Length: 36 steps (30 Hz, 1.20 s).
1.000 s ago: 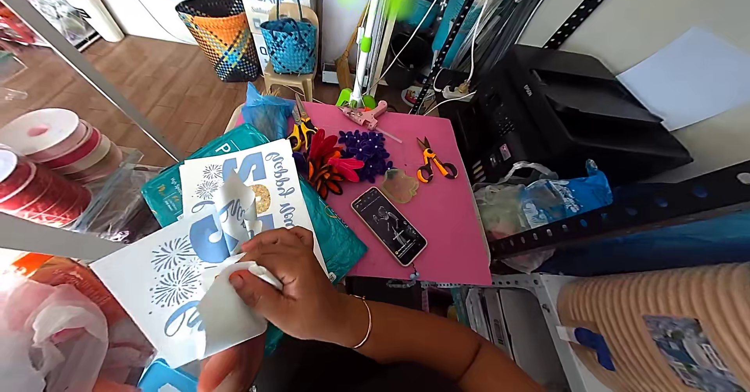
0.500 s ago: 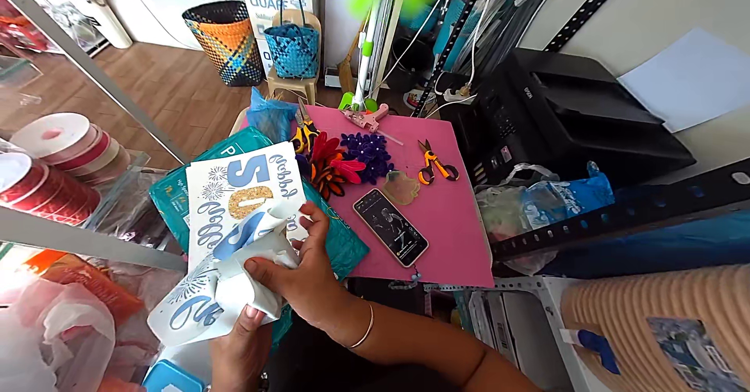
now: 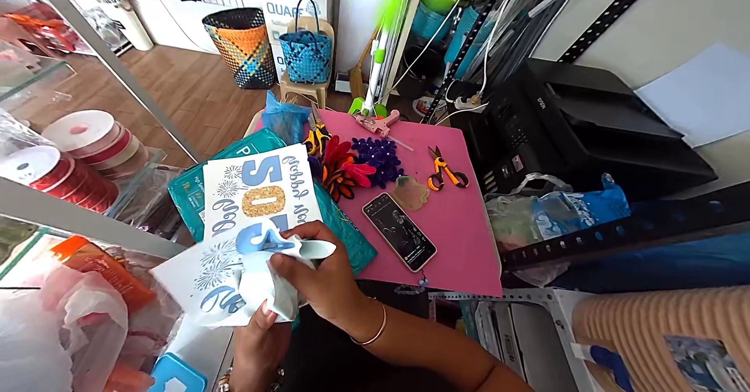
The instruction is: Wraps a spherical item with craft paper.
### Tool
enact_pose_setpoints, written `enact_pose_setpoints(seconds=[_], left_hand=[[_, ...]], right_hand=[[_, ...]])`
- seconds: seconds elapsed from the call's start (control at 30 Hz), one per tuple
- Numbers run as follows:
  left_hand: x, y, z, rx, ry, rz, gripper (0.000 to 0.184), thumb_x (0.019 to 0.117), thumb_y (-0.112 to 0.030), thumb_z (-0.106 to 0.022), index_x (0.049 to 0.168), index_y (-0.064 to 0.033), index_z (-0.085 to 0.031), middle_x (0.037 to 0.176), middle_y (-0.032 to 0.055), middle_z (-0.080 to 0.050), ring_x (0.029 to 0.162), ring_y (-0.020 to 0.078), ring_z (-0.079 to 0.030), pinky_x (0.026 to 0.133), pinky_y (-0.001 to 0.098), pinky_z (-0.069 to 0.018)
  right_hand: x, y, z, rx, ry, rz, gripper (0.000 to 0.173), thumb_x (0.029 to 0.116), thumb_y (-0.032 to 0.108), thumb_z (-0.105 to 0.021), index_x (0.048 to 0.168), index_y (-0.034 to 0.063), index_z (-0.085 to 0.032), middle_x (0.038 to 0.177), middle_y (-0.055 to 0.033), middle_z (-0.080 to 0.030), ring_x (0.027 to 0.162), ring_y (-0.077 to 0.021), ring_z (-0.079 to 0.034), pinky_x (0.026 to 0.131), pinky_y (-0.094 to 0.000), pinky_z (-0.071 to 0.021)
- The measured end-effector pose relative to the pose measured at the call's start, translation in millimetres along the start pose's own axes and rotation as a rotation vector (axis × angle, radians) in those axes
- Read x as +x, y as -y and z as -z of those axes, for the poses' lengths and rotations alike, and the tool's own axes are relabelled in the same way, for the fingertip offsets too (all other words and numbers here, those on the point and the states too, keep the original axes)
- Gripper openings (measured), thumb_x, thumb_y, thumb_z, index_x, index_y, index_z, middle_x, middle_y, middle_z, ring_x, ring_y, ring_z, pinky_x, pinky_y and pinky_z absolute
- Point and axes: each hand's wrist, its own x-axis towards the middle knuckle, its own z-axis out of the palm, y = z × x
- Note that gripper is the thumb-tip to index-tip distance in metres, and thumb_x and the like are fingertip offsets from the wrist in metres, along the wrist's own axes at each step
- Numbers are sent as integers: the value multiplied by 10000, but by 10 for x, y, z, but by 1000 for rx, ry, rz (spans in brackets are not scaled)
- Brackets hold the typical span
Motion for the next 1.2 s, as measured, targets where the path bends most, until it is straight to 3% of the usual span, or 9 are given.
enact_pose_setpoints(seconds=[0.2,0.3,0.37,0.43,0.63,0.77,0.87,1.03,1.2], left_hand=[[32,12,-44,-161,-5,65,294,884,-346,-744,1120,-171,-762,1071,12,-764,1017,96,-717,905,288,-587],[60,-80,-99,-181,39,69,292,921,-374,-690,1131,-187,-767,1081,-14,-766,1033,67,-710,922,260,-573],[77,-144,-105,-142,49,63,274,942,-398,-650,1106,-221,-780,1057,-61,-771,1013,18,-706,911,222,-568],[82,-173,-109,-123,27,62,258,945,-383,-643,1088,-219,-782,1036,-61,-773,995,13,-708,900,216,-570],[110,-96,-228,-35,-122,134,240,880,-349,-753,1039,-170,-769,977,9,-767,929,82,-728,856,272,-599],[152,-59,-82,82,-135,25,412,836,-349,-821,1132,-97,-686,1009,58,-757,938,133,-734,866,324,-610],[142,-75,-28,199,-75,-113,381,828,-345,-823,1150,-185,-695,1031,-17,-771,940,86,-738,848,288,-621],[144,-101,-143,304,-93,-165,270,860,-323,-795,1096,-215,-721,982,-47,-778,891,52,-738,825,244,-618],[133,-182,-205,417,-95,-124,188,942,-302,-702,1104,-207,-713,975,-67,-775,887,36,-731,834,230,-606]], right_hand=[[-63,-195,-10,-357,-12,305,188,964,105,-668,1081,-17,-749,1040,-110,-747,1033,-158,-683,963,-335,-538],[-137,-184,-16,-575,125,369,475,1068,400,-460,1192,23,-722,1210,-128,-723,1178,-236,-638,1046,-436,-467],[-161,-155,-6,-692,232,398,760,1007,654,-363,1285,22,-681,1313,-151,-679,1255,-297,-595,1082,-487,-414],[-157,-144,13,-755,292,412,903,897,773,-429,1332,15,-653,1354,-174,-650,1266,-347,-577,1066,-523,-411],[-126,-252,56,-555,74,386,317,1031,320,-523,939,70,-696,1109,-101,-714,1151,-214,-605,1020,-395,-441],[-122,-261,85,-465,45,366,228,1029,250,-543,938,80,-665,1072,-67,-696,1123,-157,-594,1012,-343,-438],[-93,-202,108,-368,61,274,207,1032,209,-547,961,45,-651,1056,-69,-666,1097,-120,-585,989,-303,-450],[-52,-92,133,-430,142,185,320,1044,217,-525,1221,-33,-620,1096,-108,-655,1047,-145,-589,950,-327,-483],[10,-43,167,-524,204,217,274,1022,172,-511,1068,23,-737,994,-70,-677,974,-139,-584,879,-318,-454]])
